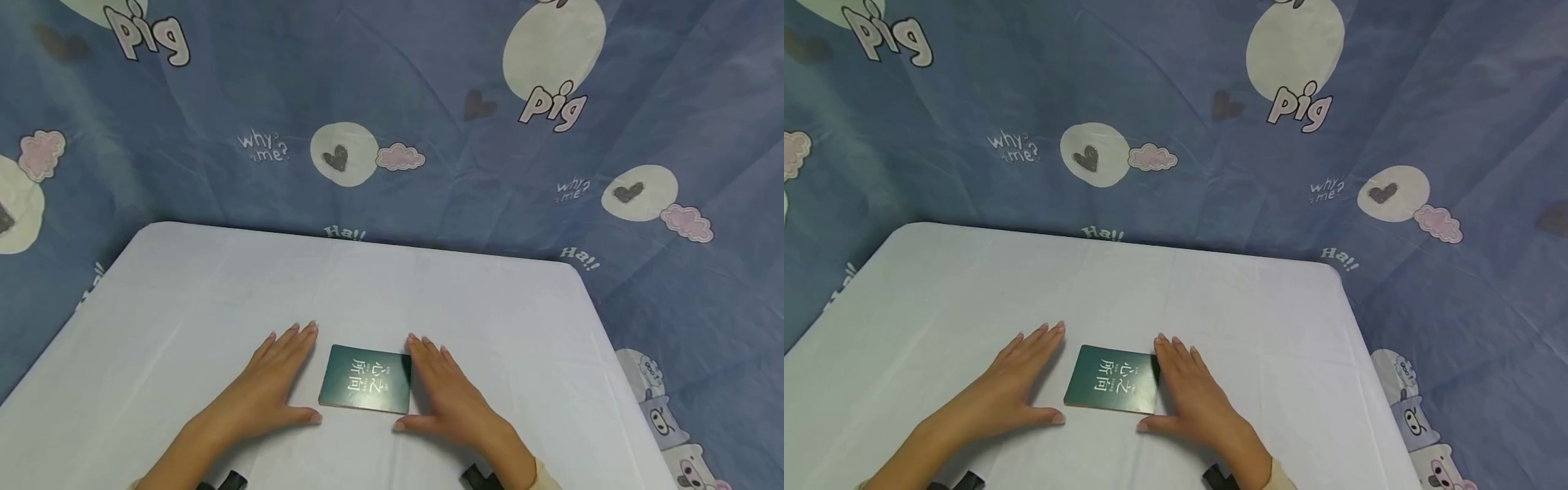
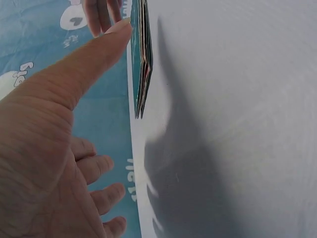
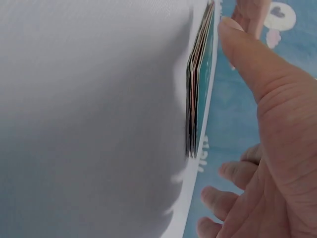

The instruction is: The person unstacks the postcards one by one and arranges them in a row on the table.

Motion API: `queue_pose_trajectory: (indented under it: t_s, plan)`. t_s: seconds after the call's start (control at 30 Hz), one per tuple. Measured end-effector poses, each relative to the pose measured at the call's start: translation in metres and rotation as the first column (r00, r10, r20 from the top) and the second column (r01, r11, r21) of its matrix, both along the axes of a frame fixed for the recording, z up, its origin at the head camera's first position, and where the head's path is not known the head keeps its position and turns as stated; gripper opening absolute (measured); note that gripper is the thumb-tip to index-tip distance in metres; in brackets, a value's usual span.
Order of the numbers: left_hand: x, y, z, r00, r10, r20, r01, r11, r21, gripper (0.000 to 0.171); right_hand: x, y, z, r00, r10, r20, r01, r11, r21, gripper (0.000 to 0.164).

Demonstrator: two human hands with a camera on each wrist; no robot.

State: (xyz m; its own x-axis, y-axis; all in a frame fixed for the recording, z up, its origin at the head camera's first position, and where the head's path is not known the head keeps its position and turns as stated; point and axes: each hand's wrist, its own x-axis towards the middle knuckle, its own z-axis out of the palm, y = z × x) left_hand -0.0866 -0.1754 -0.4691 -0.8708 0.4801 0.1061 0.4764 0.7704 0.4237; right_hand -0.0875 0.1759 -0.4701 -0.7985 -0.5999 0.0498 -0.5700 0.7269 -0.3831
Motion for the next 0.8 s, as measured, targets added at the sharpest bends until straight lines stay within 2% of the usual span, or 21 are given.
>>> queue_pose_trajectory:
  t_s: [0.2, 0.57, 0.8]
  plan:
    - [-0.0010, 0.0021, -0.0001, 1.000, -0.004, 0.012, 0.004, 1.000, -0.010, 0.130, -0.0009, -0.0039, -0.0006, 1.000, 0.016, 0.002, -0.016, 1.000, 0.004, 0.122]
    - [-0.0020, 0.0066, -0.0032, 0.999, -0.031, 0.044, 0.031, 1.000, 0.001, 0.130, -0.0004, -0.0061, -0.0032, 0.998, 0.026, 0.064, -0.030, 0.997, 0.070, 0.115]
    - [-0.0041, 0.0099, -0.0044, 0.998, -0.032, 0.058, 0.033, 0.999, -0.008, 0.127, -0.0030, -0.0086, -0.0016, 0.998, 0.028, 0.062, -0.033, 0.995, 0.091, 0.112]
